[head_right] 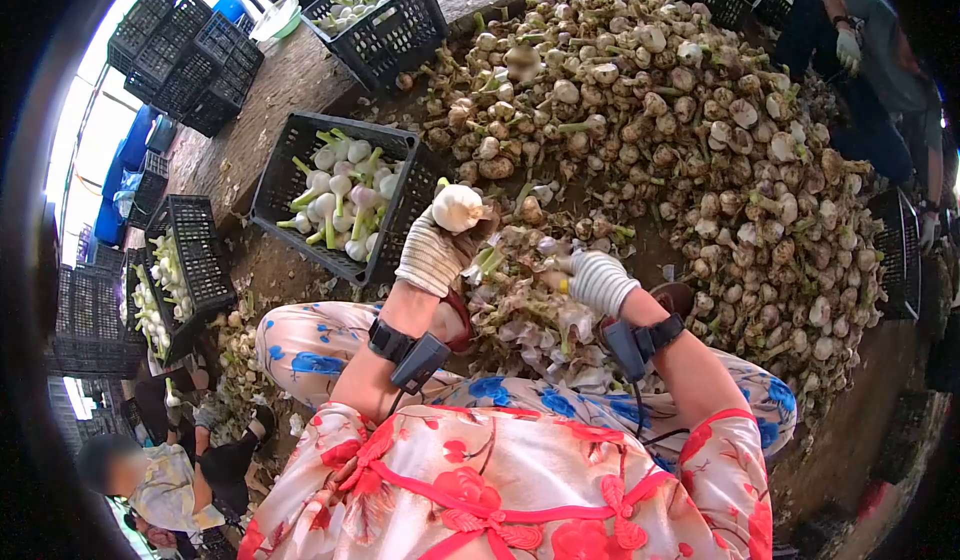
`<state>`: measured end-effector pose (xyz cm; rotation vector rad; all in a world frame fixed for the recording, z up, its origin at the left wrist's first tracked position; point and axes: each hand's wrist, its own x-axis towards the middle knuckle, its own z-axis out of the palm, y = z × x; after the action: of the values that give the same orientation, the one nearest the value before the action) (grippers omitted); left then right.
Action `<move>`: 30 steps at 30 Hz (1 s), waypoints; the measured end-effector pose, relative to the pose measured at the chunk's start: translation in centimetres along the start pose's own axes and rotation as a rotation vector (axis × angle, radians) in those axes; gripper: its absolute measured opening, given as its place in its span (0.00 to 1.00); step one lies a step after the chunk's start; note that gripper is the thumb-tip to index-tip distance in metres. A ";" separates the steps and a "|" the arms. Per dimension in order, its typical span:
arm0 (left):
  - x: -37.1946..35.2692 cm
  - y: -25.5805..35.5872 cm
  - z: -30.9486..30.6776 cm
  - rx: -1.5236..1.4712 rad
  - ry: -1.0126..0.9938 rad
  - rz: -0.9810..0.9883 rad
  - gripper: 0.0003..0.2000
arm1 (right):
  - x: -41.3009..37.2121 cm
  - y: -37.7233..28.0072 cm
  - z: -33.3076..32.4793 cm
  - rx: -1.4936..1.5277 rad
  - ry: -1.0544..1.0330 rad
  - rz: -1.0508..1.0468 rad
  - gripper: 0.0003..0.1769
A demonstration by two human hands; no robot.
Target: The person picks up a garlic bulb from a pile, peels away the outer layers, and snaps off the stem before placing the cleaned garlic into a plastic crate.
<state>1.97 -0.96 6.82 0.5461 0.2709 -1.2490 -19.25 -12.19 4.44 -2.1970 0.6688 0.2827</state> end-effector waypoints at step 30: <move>0.3 6.9 -0.6 -0.055 0.216 0.507 0.15 | 4.6 15.4 1.8 -0.026 0.430 0.521 0.25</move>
<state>8.62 0.54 7.79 0.6548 0.3222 -0.6914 -23.81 -20.84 -8.46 -2.0906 1.4862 0.0762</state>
